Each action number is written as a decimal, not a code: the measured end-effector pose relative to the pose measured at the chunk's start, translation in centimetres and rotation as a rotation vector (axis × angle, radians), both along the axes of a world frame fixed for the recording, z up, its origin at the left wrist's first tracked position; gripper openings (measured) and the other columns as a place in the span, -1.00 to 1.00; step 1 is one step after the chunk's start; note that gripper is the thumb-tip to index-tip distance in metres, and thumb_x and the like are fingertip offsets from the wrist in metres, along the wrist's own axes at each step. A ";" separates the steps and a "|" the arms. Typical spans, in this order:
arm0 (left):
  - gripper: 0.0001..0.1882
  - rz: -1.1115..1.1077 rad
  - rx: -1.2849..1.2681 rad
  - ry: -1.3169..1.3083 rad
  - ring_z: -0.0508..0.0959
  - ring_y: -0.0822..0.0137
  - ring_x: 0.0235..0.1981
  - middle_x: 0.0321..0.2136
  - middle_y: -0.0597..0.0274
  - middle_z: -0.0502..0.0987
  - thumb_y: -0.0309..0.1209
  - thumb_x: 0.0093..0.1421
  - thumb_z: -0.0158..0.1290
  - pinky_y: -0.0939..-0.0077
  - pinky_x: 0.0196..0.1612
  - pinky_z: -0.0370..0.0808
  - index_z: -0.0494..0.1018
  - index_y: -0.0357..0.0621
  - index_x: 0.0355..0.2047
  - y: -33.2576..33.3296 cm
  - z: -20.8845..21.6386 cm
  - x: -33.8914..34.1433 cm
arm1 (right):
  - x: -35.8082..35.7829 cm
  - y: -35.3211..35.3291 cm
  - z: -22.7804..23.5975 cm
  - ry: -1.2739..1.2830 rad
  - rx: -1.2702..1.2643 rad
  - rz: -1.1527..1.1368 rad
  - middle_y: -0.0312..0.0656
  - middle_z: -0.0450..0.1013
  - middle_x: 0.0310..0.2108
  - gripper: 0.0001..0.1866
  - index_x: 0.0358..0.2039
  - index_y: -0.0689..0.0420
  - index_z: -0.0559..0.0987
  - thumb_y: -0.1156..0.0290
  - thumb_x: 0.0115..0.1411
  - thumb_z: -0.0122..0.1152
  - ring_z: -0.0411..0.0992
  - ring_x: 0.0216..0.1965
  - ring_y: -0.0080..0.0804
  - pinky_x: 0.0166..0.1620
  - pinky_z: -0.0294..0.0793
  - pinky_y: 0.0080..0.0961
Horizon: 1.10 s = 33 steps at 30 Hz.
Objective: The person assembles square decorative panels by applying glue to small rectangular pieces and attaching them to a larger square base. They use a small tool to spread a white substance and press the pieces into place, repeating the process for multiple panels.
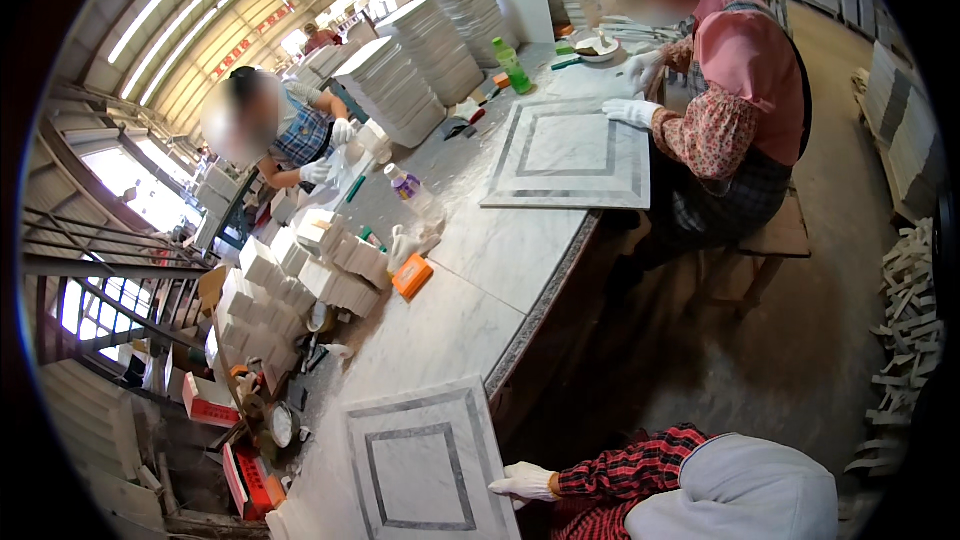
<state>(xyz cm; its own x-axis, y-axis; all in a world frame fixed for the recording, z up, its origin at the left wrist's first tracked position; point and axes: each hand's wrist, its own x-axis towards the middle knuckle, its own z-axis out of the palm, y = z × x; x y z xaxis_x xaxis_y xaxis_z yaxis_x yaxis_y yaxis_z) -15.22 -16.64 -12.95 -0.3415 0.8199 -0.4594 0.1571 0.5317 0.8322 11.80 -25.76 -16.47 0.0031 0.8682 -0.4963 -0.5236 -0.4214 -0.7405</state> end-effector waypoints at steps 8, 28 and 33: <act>-0.40 -0.009 0.085 -0.912 0.43 0.11 0.12 0.11 0.08 0.46 -0.04 0.37 -0.08 0.08 0.19 0.35 0.27 -0.23 0.24 -2.7 -2.6 2.1 | 4.9 -0.2 2.9 -0.078 0.117 -0.045 -0.16 0.52 -0.37 -0.63 -0.27 0.32 0.57 0.20 0.19 0.23 0.55 -0.37 -0.40 -0.27 0.63 -0.36; -0.45 -0.186 -0.233 -0.961 0.29 -0.12 0.23 0.23 -0.08 0.25 -0.21 0.38 -0.06 -0.19 0.24 0.23 0.12 -0.21 0.27 -8.6 0.3 10.4 | 6.1 -10.2 3.4 0.035 -0.192 -0.126 -0.14 0.55 -0.24 -0.48 -0.04 0.24 0.52 -0.02 0.34 0.04 0.57 -0.43 -0.38 -0.42 0.55 -0.57; -0.49 -0.298 -0.241 -0.728 0.41 -0.11 0.13 0.12 -0.15 0.38 -0.23 0.37 -0.04 -0.12 0.14 0.37 0.21 -0.28 0.20 -8.8 0.4 9.3 | 5.8 -9.5 4.2 -0.089 -0.263 -0.139 -0.16 0.53 -0.33 -0.50 -0.16 0.26 0.54 -0.01 0.37 0.00 0.57 -0.48 -0.36 -0.50 0.51 -0.57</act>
<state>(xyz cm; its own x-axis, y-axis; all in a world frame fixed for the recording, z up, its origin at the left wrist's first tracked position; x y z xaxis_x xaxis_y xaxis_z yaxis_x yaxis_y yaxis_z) -5.96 -25.44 -12.55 0.3264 0.6795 -0.6570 -0.2152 0.7303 0.6484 17.57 -35.31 -12.22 0.1663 0.6983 -0.6962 -0.5280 -0.5332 -0.6610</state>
